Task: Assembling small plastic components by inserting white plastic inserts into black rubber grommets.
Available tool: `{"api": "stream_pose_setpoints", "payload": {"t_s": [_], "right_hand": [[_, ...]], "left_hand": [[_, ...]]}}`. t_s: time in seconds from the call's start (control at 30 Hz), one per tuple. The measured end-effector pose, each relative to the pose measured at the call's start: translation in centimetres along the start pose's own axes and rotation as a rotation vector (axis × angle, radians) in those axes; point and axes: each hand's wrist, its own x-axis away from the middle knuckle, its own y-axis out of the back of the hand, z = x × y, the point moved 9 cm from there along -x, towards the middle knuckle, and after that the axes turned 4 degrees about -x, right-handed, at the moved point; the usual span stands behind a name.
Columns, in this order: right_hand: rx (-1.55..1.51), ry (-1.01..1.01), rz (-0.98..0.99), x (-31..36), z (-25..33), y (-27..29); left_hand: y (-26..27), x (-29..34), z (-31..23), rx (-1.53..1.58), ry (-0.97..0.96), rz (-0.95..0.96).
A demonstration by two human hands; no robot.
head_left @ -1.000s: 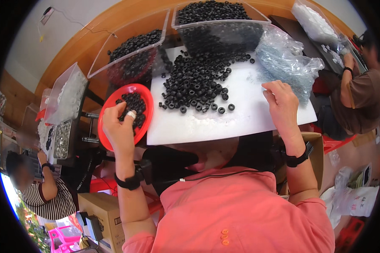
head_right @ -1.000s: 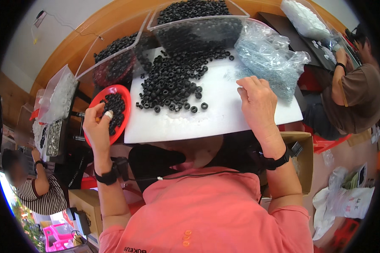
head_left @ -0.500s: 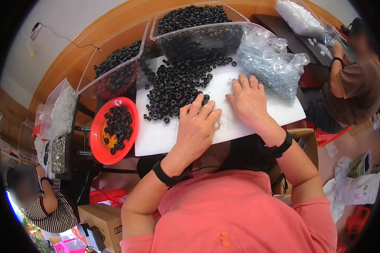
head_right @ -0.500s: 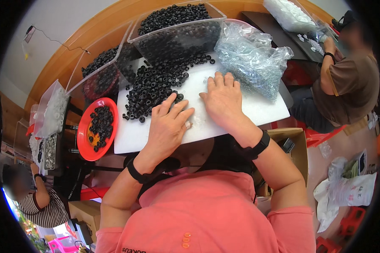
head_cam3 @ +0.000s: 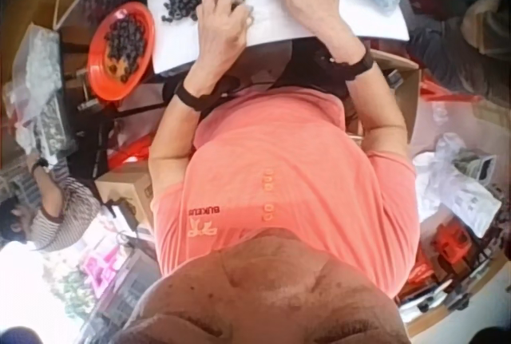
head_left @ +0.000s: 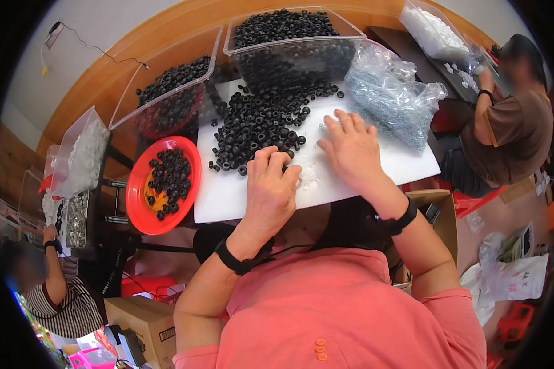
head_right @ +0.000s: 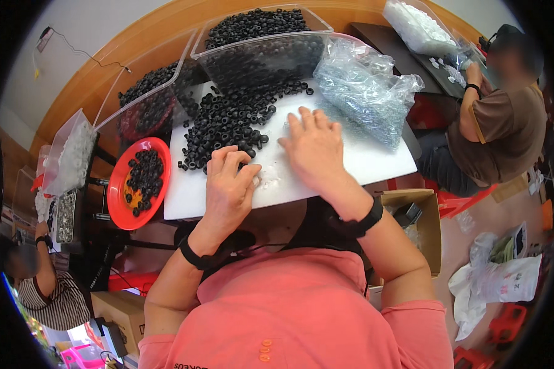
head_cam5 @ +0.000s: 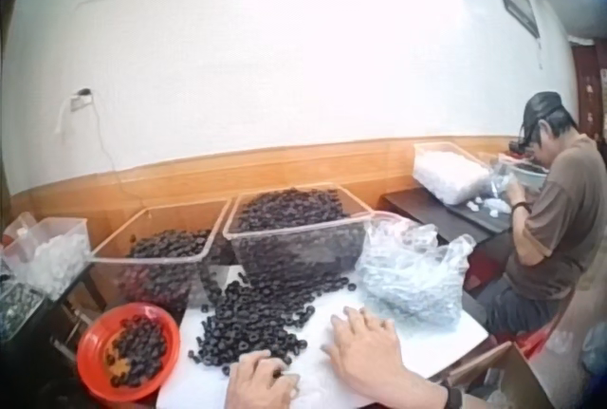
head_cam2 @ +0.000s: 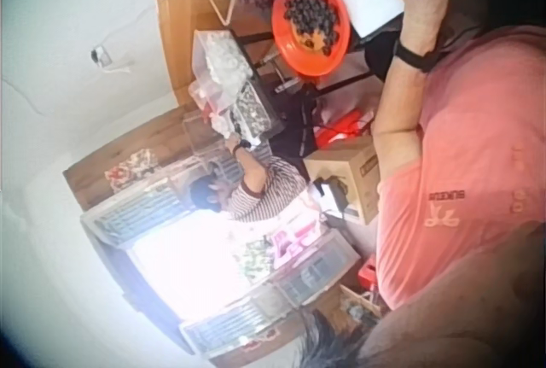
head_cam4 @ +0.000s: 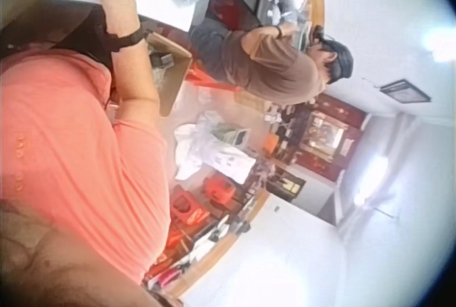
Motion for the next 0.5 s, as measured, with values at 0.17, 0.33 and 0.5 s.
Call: {"api": "stream_pose_setpoints", "payload": {"t_s": [0.17, 0.33, 0.5], "right_hand": [[0.046, 0.009, 0.067, 0.3, -0.2, -1.5], [0.038, 0.024, 0.074, -0.2, 0.9, -0.5], [-0.046, 0.127, 0.114, 0.0, 1.8, -1.3]], "left_hand": [[0.1, 0.4, 0.2, -0.012, 0.005, -0.023], [1.0, 0.7, 0.6, -0.028, 0.081, -0.105], [1.3, 1.4, 1.1, -0.061, 0.093, -0.074]]}}
